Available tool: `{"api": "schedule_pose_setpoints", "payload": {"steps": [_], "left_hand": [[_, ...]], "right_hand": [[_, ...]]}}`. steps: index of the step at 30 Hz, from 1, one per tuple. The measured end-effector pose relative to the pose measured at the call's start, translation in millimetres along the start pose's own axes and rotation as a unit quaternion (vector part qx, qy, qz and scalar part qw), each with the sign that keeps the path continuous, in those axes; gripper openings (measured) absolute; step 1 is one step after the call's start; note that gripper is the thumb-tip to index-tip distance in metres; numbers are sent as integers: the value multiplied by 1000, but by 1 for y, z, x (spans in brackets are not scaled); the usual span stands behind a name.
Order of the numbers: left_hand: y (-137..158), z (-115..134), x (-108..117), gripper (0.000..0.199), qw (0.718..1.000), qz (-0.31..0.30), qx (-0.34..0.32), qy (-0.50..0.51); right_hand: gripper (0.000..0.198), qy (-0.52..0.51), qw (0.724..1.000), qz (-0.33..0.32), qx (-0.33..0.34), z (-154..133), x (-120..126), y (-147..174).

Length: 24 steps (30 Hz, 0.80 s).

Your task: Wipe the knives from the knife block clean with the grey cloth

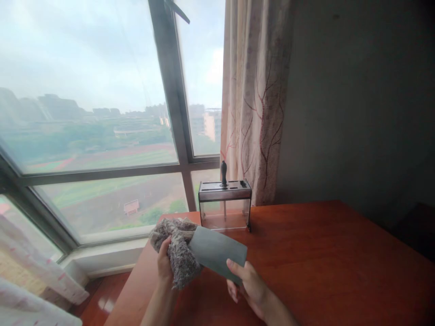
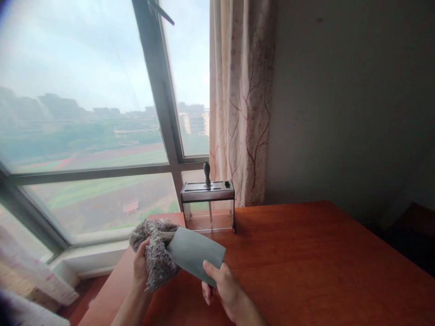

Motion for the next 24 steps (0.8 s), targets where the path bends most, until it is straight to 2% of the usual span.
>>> {"api": "schedule_pose_setpoints", "payload": {"steps": [3, 6, 9, 12, 13, 15, 18, 20, 23, 24], "left_hand": [[-3, -2, 2, 7, 1000, 16, 4, 0], [-3, -1, 1, 11, 1000, 9, 1, 7], [-1, 2, -1, 10, 1000, -2, -10, 20], [1, 3, -1, 10, 999, 0, -15, 31], [1, 3, -1, 10, 999, -4, -13, 34], [3, 2, -3, 11, 999, -14, -11, 37], [9, 3, -9, 12, 999, -23, -5, 43], [16, 4, -15, 15, 998, -33, 15, 52], [24, 4, -22, 19, 995, -53, 59, 65], [25, 3, -23, 20, 994, -55, 68, 69]], "right_hand": [[52, 102, 994, 1, 25, -6, 0, 3], [49, 255, 963, -1, 91, -17, 3, 11], [40, 433, 886, -7, 164, -22, 8, 14], [45, 547, 801, -13, 241, -18, 7, 12], [46, 564, 783, -10, 264, -17, 7, 11], [47, 577, 766, -10, 284, -15, 5, 10], [48, 564, 783, -24, 261, -11, 4, 12], [47, 527, 822, -18, 216, -8, 6, 15], [42, 423, 894, 40, 143, -3, 12, 17], [42, 383, 914, 41, 127, -1, 12, 17]]}}
Point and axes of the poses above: each hand's wrist, its own y-axis away from the middle knuckle, its own x-axis out of the back of the hand, z = x × y, the point moved 5 cm from there along -y, towards the middle knuckle
